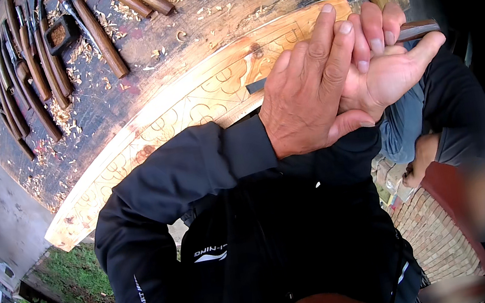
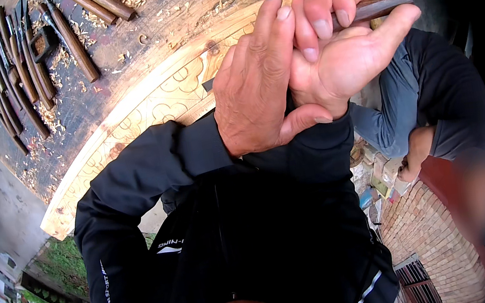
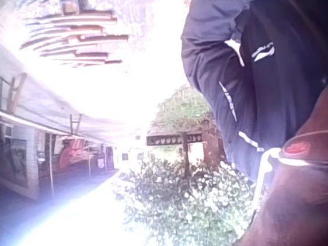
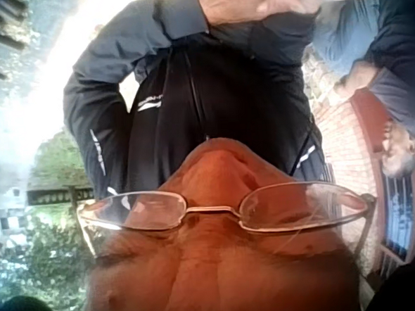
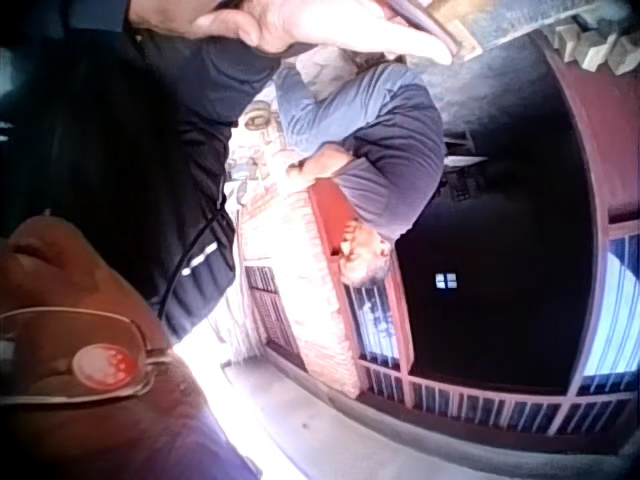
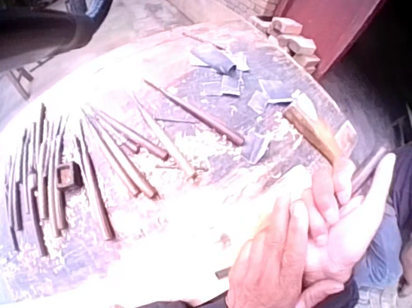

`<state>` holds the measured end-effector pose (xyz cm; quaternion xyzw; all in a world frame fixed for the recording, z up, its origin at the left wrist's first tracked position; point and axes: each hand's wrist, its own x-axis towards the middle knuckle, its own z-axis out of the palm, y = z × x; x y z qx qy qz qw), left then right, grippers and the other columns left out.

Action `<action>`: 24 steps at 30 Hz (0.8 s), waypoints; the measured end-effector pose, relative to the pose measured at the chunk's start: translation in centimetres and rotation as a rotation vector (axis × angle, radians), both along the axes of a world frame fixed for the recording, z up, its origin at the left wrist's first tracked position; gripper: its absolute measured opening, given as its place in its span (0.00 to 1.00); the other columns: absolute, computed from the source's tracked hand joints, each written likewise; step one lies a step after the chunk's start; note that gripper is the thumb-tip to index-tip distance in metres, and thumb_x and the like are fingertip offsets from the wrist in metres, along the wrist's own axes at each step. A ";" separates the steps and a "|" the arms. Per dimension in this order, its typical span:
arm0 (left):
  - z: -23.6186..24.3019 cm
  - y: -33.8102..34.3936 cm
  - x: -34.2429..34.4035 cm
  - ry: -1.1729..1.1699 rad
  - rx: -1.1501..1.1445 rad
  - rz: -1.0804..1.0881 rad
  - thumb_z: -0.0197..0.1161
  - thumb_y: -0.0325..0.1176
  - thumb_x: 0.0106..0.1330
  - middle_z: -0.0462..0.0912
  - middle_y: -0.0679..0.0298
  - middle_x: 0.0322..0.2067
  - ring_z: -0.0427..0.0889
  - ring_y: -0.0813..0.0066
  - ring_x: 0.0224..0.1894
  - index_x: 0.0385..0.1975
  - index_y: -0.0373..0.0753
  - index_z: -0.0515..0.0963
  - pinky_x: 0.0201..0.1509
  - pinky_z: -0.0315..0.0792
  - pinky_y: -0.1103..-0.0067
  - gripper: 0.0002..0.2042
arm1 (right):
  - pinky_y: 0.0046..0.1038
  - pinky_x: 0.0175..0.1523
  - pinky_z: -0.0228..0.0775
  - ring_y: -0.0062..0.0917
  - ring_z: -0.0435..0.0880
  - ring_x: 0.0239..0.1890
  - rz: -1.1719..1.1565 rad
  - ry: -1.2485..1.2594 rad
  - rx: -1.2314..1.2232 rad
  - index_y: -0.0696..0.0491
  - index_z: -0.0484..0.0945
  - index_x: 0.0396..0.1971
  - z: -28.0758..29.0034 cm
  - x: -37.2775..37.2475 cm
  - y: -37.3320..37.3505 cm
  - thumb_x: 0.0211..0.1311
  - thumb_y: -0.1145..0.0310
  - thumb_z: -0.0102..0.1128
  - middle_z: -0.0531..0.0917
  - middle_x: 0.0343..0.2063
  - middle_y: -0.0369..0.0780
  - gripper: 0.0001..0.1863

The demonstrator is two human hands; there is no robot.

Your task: The person carves a decorative pattern into a wooden plank using a chisel and a wooden mallet. They repeatedly position the chisel along the design lines and strike it with the mallet to remove wood shavings.

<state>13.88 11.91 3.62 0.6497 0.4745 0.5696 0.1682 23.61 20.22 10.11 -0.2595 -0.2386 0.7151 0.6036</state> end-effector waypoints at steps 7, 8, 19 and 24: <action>-0.7 0.7 0.2 -0.019 0.054 0.061 0.63 0.76 0.62 0.72 0.35 0.71 0.87 0.45 0.51 0.77 0.26 0.63 0.49 0.84 0.65 0.58 | 0.23 0.15 0.50 0.21 0.54 0.10 -0.005 -0.047 -0.001 0.46 0.64 0.20 0.0 -0.9 0.2 0.74 0.18 0.24 0.69 0.13 0.38 0.45; -0.8 0.6 0.1 -0.020 0.047 0.062 0.63 0.76 0.62 0.73 0.35 0.71 0.88 0.45 0.50 0.77 0.26 0.64 0.49 0.84 0.66 0.58 | 0.23 0.15 0.49 0.21 0.54 0.10 -0.016 -0.064 -0.009 0.46 0.63 0.20 0.0 -0.9 0.2 0.74 0.18 0.24 0.69 0.13 0.38 0.45; -0.9 0.8 0.2 -0.050 0.074 0.081 0.65 0.75 0.61 0.77 0.36 0.67 0.89 0.43 0.54 0.75 0.25 0.66 0.51 0.85 0.65 0.58 | 0.19 0.16 0.54 0.18 0.54 0.11 0.016 -0.186 -0.009 0.44 0.58 0.21 -0.2 0.0 0.3 0.73 0.21 0.35 0.63 0.16 0.33 0.39; -1.1 0.9 0.1 -0.068 0.104 0.081 0.68 0.74 0.60 0.77 0.34 0.65 0.87 0.39 0.58 0.75 0.24 0.65 0.55 0.85 0.64 0.58 | 0.19 0.15 0.58 0.19 0.57 0.10 0.151 -0.121 0.009 0.45 0.60 0.22 -0.4 0.5 0.6 0.74 0.20 0.33 0.65 0.16 0.33 0.40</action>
